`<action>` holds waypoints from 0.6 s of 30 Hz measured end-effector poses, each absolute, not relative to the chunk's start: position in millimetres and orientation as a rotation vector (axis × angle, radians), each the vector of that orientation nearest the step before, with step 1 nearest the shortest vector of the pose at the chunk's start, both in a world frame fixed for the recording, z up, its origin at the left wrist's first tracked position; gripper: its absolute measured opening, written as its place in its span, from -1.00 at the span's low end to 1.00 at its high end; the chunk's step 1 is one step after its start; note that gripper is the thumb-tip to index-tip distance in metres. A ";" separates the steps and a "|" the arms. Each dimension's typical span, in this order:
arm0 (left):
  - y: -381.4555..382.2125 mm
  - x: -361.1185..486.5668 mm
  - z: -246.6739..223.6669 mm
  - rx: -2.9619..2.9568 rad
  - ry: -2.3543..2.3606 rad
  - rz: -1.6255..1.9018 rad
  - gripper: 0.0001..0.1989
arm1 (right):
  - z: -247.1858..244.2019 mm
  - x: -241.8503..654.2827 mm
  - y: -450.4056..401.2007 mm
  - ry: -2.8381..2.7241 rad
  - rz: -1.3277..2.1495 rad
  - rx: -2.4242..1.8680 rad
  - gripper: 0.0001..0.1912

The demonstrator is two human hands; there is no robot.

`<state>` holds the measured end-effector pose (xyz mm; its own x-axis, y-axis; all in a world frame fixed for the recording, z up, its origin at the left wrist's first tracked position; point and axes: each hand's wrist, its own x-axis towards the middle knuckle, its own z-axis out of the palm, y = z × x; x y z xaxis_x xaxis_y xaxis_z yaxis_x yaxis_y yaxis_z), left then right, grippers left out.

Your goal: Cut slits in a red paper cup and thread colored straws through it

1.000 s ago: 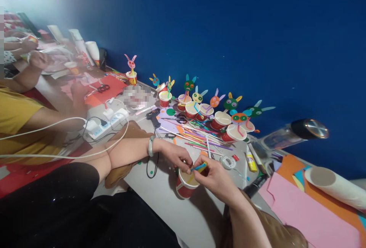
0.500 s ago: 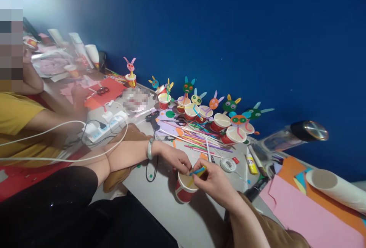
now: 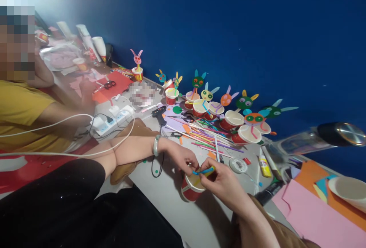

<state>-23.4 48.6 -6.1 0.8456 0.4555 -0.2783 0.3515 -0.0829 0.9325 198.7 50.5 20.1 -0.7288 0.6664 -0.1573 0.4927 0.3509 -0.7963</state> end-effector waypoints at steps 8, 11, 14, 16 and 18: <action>52.2 -27.7 -14.8 1.725 0.547 0.095 -0.83 | 26.0 195.4 47.4 -2.392 1.344 -1.103 -0.86; 54.1 -28.5 -15.4 1.709 0.503 0.097 -0.73 | 25.4 197.0 47.6 -2.401 1.314 -1.077 -0.87; 55.3 -29.2 -12.3 1.692 0.491 0.096 -0.63 | 26.8 197.4 48.4 -2.411 1.283 -1.049 -0.87; 55.9 -29.8 -9.6 1.694 0.495 0.110 -0.60 | 28.7 197.3 49.3 -2.405 1.255 -1.049 -0.87; 56.3 -30.6 -7.2 1.700 0.485 0.124 -0.57 | 30.1 197.6 50.5 -2.395 1.225 -1.070 -0.87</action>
